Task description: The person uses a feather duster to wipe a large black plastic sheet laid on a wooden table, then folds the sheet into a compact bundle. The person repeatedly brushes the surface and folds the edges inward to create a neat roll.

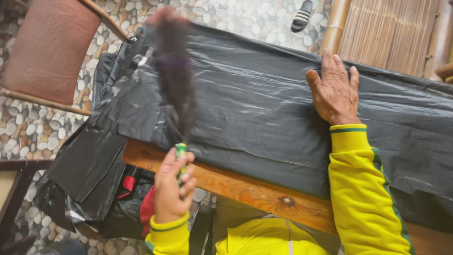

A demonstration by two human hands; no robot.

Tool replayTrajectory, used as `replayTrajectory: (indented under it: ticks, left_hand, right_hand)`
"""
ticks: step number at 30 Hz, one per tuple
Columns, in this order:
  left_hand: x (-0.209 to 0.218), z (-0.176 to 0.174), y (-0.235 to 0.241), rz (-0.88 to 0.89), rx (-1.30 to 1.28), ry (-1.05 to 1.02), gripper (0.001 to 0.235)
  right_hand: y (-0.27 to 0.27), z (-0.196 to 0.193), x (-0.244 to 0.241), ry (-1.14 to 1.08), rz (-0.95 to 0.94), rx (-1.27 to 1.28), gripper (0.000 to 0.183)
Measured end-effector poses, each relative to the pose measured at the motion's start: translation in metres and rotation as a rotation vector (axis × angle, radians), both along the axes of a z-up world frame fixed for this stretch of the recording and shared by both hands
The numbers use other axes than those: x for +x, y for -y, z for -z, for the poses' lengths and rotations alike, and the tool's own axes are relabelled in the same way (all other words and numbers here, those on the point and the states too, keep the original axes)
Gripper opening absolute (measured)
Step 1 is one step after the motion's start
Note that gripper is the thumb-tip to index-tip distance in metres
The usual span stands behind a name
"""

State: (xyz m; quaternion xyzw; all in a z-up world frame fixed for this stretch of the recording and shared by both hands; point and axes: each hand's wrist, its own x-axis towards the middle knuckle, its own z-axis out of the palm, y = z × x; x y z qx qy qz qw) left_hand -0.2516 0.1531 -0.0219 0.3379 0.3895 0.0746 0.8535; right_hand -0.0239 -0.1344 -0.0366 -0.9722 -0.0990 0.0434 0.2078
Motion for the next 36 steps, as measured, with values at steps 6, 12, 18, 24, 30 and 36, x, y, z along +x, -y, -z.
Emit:
replayTrajectory:
  ticks: [6, 12, 18, 24, 30, 36]
  left_hand:
    - [-0.01, 0.002, -0.021, -0.003, -0.016, 0.086, 0.016]
    - [-0.012, -0.002, -0.013, -0.022, 0.059, 0.072, 0.016]
    - [-0.023, -0.038, 0.045, 0.582, 0.165, 0.149, 0.038]
    - [-0.027, -0.003, 0.066, 0.481, -0.501, 0.164, 0.009]
    - [-0.033, 0.015, -0.028, 0.103, -0.868, 0.157, 0.029]
    - [-0.015, -0.02, -0.04, -0.032, -0.218, 0.248, 0.031]
  right_hand:
    - [-0.017, -0.012, -0.001, -0.083, 0.044, -0.097, 0.097]
    - [-0.083, -0.03, -0.005, -0.005, -0.058, -0.128, 0.074]
    - [-0.081, 0.016, 0.001, 0.134, -0.023, -0.145, 0.056]
    - [-0.05, 0.08, 0.017, 0.365, -0.117, -0.232, 0.049]
    - [-0.08, 0.022, 0.002, 0.154, -0.015, -0.159, 0.055]
    - [-0.077, 0.026, 0.002, 0.22, -0.012, -0.137, 0.055]
